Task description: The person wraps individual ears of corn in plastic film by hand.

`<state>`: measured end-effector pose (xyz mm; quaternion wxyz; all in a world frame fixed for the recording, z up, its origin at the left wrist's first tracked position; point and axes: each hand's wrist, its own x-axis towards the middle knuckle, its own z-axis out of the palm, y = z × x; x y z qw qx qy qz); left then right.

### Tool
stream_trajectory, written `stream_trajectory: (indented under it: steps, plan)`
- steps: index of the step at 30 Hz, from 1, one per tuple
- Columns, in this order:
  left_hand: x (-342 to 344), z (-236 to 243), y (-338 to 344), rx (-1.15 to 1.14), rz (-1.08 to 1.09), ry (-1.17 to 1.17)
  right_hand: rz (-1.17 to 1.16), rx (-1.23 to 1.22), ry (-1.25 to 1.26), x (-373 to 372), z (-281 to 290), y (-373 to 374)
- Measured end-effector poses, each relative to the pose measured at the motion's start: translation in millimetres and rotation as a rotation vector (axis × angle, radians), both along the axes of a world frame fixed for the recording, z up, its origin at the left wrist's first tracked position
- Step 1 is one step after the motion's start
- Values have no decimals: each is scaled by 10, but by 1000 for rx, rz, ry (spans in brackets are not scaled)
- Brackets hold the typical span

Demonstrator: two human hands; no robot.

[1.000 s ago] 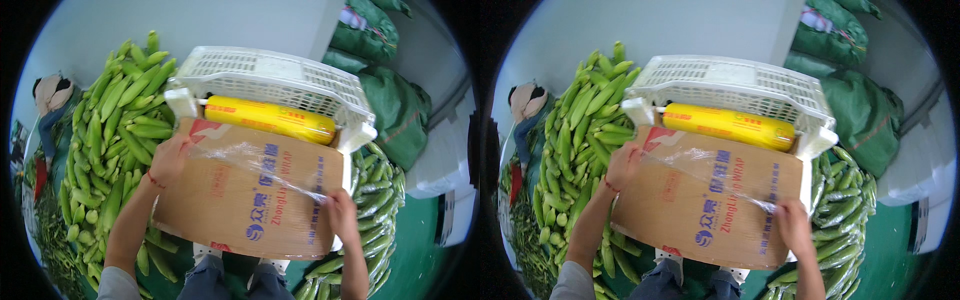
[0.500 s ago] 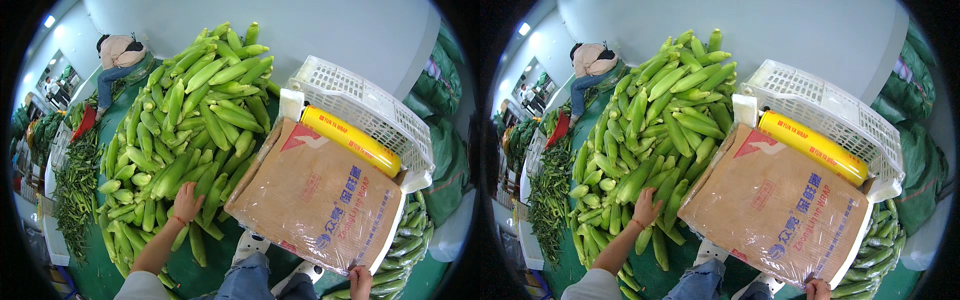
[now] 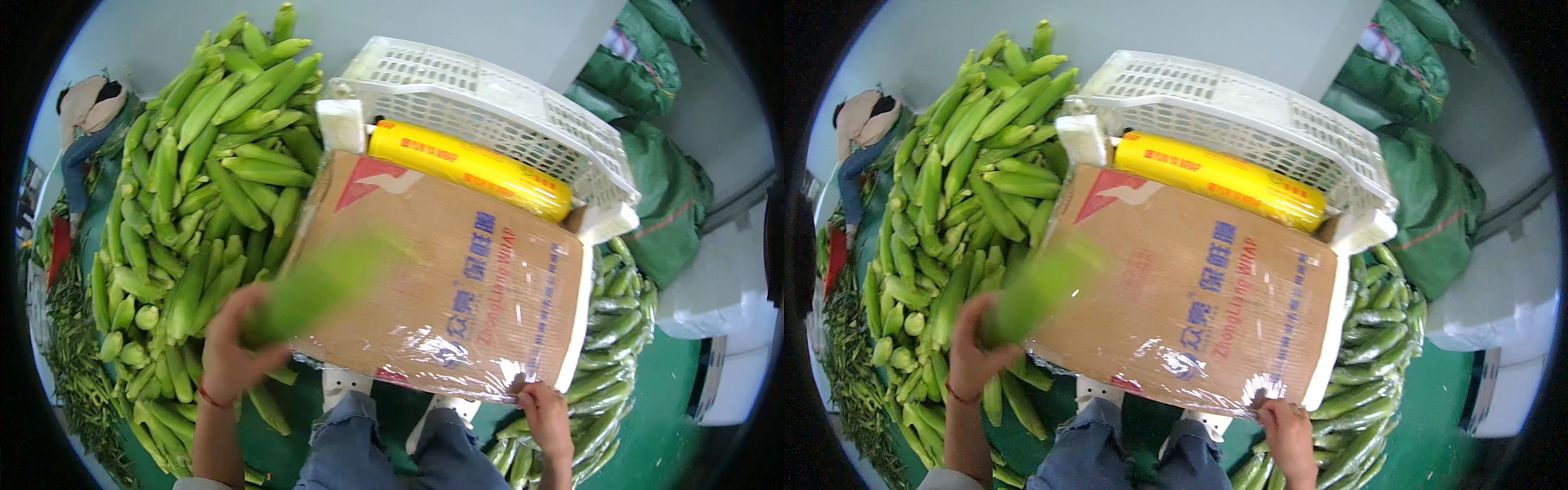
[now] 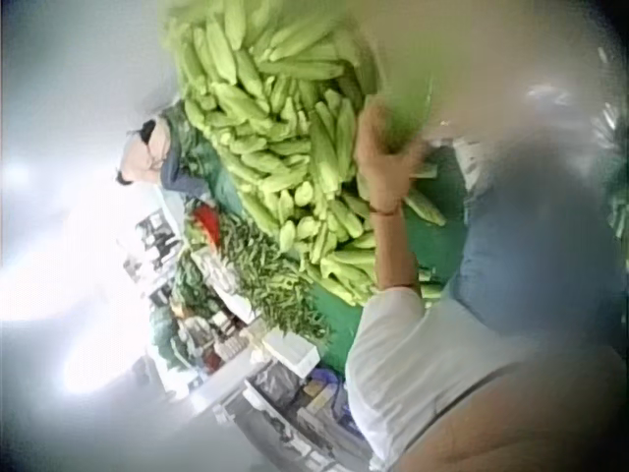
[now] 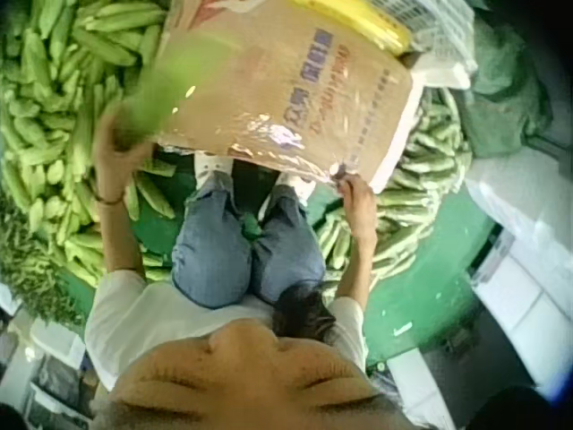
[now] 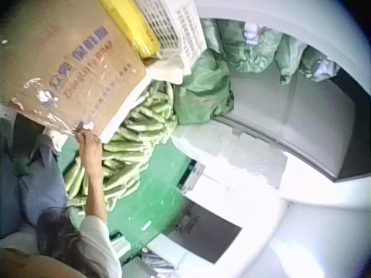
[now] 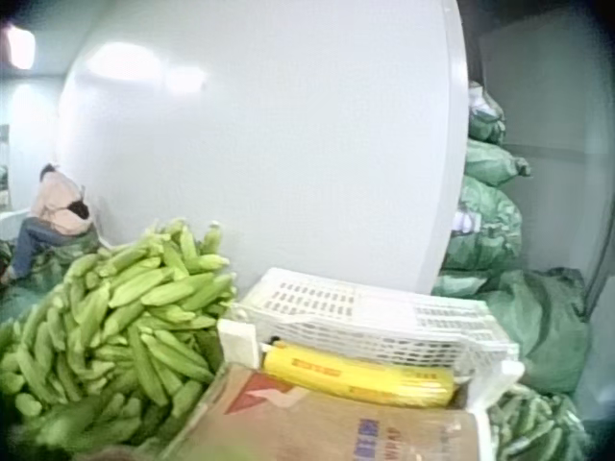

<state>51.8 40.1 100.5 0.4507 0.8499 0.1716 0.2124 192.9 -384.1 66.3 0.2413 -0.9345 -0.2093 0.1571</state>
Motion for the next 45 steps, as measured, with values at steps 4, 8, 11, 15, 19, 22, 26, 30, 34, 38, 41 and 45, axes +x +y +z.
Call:
stream_trajectory:
  steps: [4, 8, 11, 15, 19, 22, 26, 30, 34, 38, 41, 45]
  plan:
    - [874, 202, -830, 671, -599, -32, 100, -149, -223, -155, 196, 160]
    - [1213, -89, -851, 595, -757, 80, -384, 861, 386, -206, 522, 153]
    - [1175, -98, -917, 555, -706, 179, -153, 699, 20, 162, 268, 773]
    - [777, -147, -999, 446, -196, 66, 155, 169, -555, 582, -45, 1023]
    - [167, -555, -384, 442, -277, 161, 190, 136, -610, 734, -157, 1141]
    - [717, -243, 9, 97, -197, 127, 229, 139, -706, 816, -213, 1118]
    - [1942, 10, 208, 349, -630, 0, 276, 211, -777, 926, -187, 1204]
    - [2319, -167, -462, 720, -862, 608, 263, 200, -670, 1025, -161, 1237]
    - [1387, 2, -877, 395, -758, 351, 229, -17, -328, 729, 52, 1121]
    - [741, 21, -1157, 677, -624, 223, 300, -42, -192, 490, 245, 1114]
    - [1282, -138, -907, 814, -504, 124, 439, 74, -598, 494, 95, 1184]
    - [1756, -284, -635, 564, -389, 233, 536, 13, -711, 789, 56, 1485]
